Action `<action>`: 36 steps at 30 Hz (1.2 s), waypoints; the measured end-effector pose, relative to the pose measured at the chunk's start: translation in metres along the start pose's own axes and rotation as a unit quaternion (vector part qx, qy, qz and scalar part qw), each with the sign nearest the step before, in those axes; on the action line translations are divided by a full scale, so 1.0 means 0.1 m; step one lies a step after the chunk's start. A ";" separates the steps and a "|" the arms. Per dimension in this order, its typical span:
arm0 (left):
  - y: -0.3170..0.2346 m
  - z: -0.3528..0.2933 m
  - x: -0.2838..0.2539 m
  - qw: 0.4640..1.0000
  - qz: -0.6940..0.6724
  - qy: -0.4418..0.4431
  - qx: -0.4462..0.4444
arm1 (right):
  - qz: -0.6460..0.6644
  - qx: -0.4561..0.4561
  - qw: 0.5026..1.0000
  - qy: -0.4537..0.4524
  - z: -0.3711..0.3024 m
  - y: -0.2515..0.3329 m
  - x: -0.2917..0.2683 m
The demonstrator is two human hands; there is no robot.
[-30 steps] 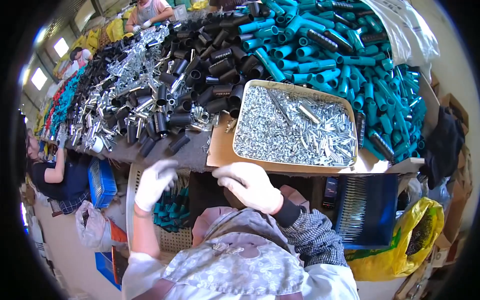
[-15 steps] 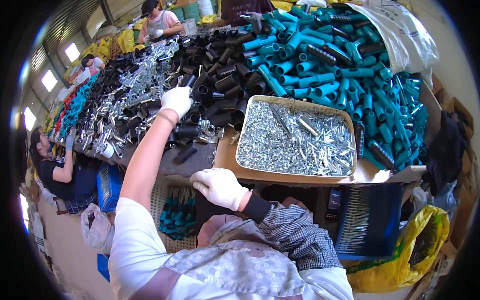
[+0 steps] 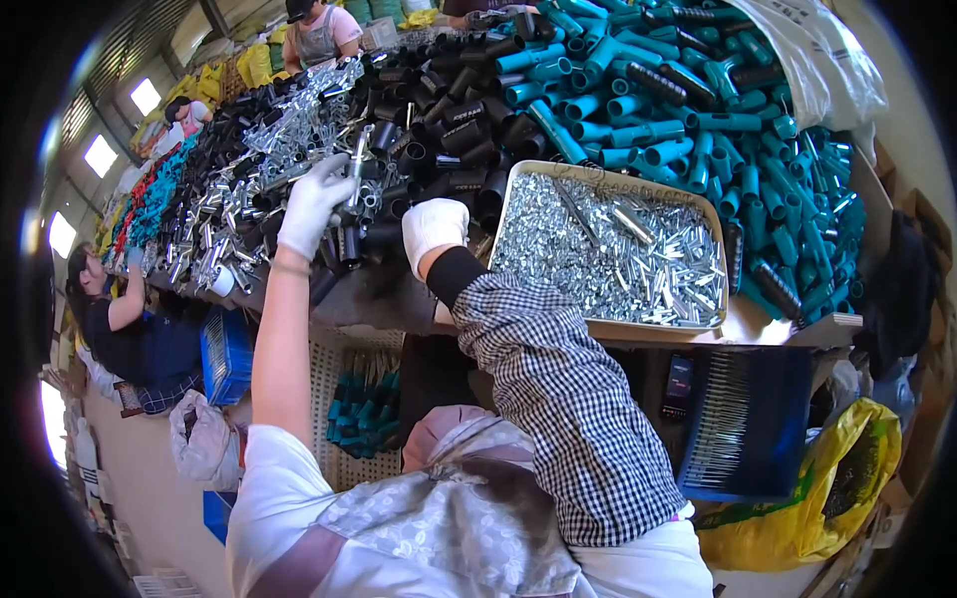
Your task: Assembling hardware components by fitting plastic handles onto metal parts and sorting them into bins.
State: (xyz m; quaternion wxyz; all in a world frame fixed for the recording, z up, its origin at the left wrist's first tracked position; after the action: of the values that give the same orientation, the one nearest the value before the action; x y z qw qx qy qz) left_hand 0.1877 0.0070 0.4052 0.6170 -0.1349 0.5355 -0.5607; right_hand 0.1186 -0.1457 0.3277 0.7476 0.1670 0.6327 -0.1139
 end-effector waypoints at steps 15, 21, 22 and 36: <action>-0.27 -2.04 0.53 0.890 -0.420 -0.175 -0.012 | 0.687 0.084 0.691 0.210 -1.95 -1.18 -0.36; -0.35 -2.21 0.90 0.883 -0.456 -0.110 -0.001 | 0.725 0.141 0.623 0.256 -2.30 -1.52 -0.09; -0.37 -2.21 0.93 0.887 -0.450 -0.100 -0.002 | 0.718 0.125 0.635 0.257 -2.34 -1.55 -0.05; -0.85 -2.43 1.35 0.950 -0.282 0.130 0.041 | 0.823 0.047 0.369 0.429 -2.65 -1.38 0.28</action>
State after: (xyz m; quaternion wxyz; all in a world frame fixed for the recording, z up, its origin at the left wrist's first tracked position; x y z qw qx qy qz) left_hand -0.0834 -0.0287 0.3068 0.3633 -0.1811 0.5278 -0.7461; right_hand -0.1700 -0.1668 0.2472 0.0904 0.6661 0.4119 0.6152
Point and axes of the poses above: each hand's wrist, its own z-axis towards the middle knuckle, its own x-axis out of the palm, y = z × x, the point moved 4 cm from there along z, towards the middle knuckle, and after that the axes turned 14 degrees about x, right-handed, at the moved point
